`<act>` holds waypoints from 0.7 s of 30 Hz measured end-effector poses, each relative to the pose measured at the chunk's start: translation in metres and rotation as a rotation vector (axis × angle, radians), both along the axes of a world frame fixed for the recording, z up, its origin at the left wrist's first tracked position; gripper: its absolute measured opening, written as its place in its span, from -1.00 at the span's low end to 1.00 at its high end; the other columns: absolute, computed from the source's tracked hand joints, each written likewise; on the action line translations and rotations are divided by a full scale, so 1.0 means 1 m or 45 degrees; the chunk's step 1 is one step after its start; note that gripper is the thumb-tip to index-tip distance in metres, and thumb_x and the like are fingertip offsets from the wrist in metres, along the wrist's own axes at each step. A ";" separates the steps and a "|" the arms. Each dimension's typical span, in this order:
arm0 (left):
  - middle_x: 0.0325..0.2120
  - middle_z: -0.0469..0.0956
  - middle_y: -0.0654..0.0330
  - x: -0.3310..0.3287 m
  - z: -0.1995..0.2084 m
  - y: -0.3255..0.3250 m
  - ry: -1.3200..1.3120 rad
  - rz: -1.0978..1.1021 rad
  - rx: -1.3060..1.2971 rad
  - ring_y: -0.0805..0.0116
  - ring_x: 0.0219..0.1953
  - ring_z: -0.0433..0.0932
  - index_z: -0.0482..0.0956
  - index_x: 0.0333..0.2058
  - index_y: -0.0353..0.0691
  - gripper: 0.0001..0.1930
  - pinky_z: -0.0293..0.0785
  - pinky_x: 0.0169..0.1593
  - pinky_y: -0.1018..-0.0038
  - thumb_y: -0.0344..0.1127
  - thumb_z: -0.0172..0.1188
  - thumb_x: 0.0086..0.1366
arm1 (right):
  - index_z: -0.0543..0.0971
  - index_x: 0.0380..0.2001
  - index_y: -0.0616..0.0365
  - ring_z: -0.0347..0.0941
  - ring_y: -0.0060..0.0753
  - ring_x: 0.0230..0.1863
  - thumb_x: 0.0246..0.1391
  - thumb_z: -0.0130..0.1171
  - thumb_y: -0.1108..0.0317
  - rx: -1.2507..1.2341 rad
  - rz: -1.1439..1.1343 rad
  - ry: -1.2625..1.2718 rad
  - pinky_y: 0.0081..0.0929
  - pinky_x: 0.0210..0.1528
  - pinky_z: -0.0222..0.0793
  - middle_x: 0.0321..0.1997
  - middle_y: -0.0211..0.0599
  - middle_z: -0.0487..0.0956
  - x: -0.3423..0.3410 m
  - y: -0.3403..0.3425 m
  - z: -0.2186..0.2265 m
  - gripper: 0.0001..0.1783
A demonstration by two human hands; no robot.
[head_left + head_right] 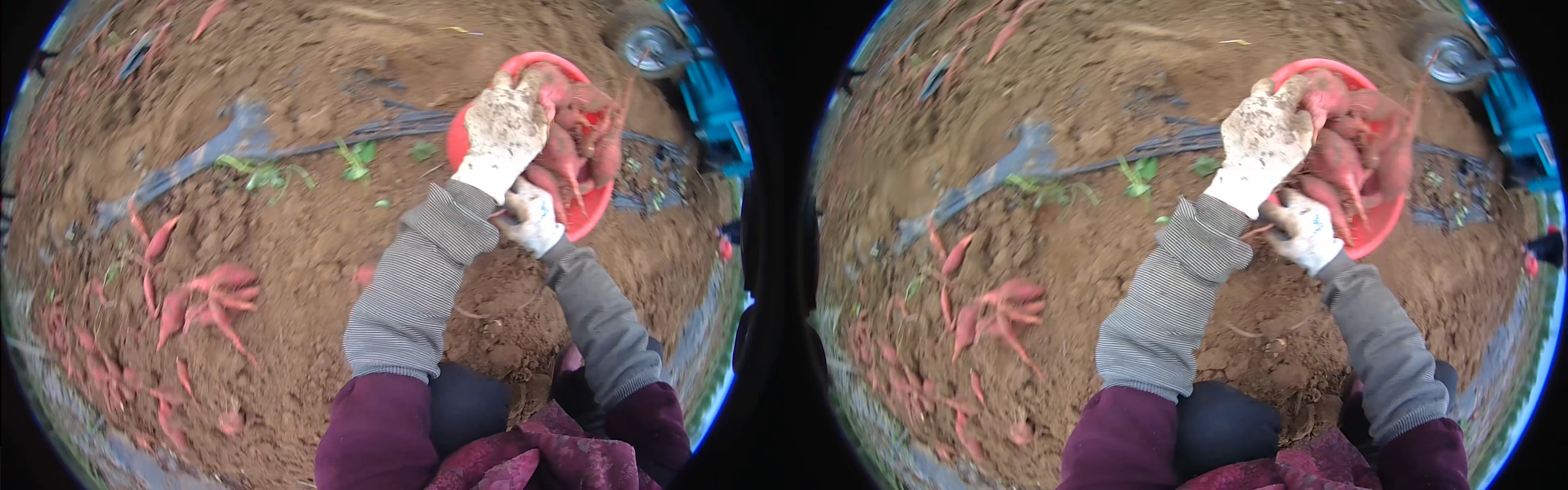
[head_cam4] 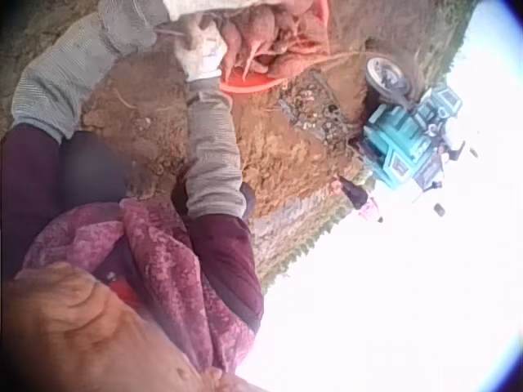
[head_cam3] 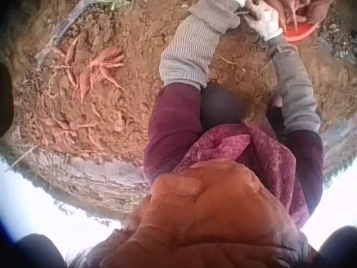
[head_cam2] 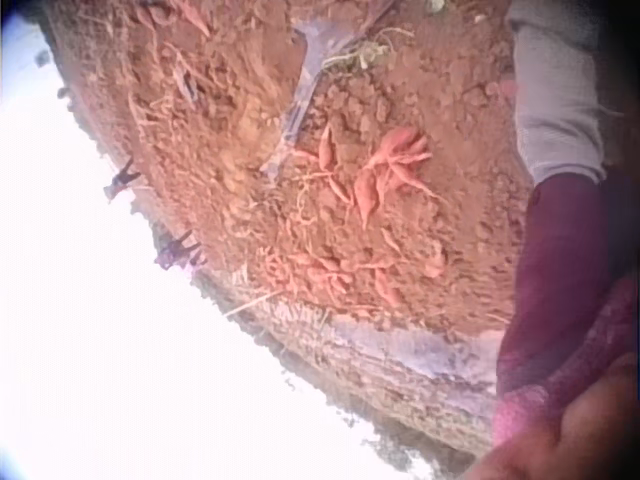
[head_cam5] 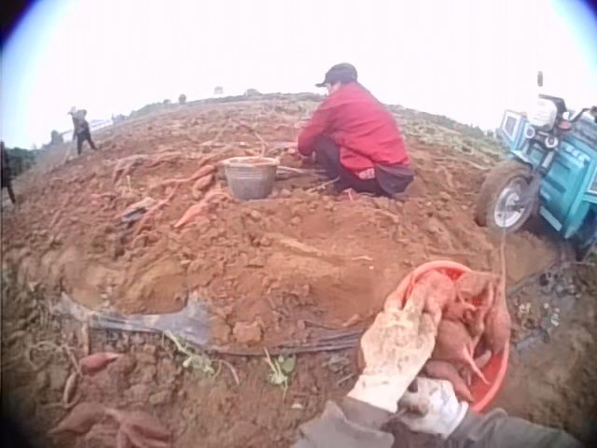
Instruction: The person picks sweet potatoes from the soil and places them into a red bucket. They then carry the bucket to a blue three-wheeled vehicle and pour the sweet potatoes into its cargo bed. The person repeats this process, gathering more sweet potatoes from the field.
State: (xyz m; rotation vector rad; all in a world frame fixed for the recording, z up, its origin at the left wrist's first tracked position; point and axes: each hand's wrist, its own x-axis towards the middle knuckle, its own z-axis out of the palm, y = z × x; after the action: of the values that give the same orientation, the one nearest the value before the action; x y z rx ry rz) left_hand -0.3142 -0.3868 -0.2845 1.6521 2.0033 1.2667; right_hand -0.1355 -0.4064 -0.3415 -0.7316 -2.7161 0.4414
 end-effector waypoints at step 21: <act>0.09 0.59 -0.16 -0.263 -0.133 -0.492 -0.247 0.621 -1.287 0.01 0.15 0.59 0.18 0.42 -0.27 0.20 0.53 0.13 0.31 -0.17 0.57 -0.28 | 0.30 0.36 -0.07 0.38 0.12 0.29 0.01 0.43 0.05 -0.482 0.105 -1.090 -0.02 0.28 0.38 0.26 0.01 0.41 -0.162 -0.192 -0.079 -0.13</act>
State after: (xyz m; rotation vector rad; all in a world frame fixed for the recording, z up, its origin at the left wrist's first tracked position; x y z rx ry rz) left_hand -0.5772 -0.8790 -0.4179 0.5694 2.3604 0.3077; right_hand -0.2976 -0.5982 -0.4202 -1.1086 -3.5102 0.8324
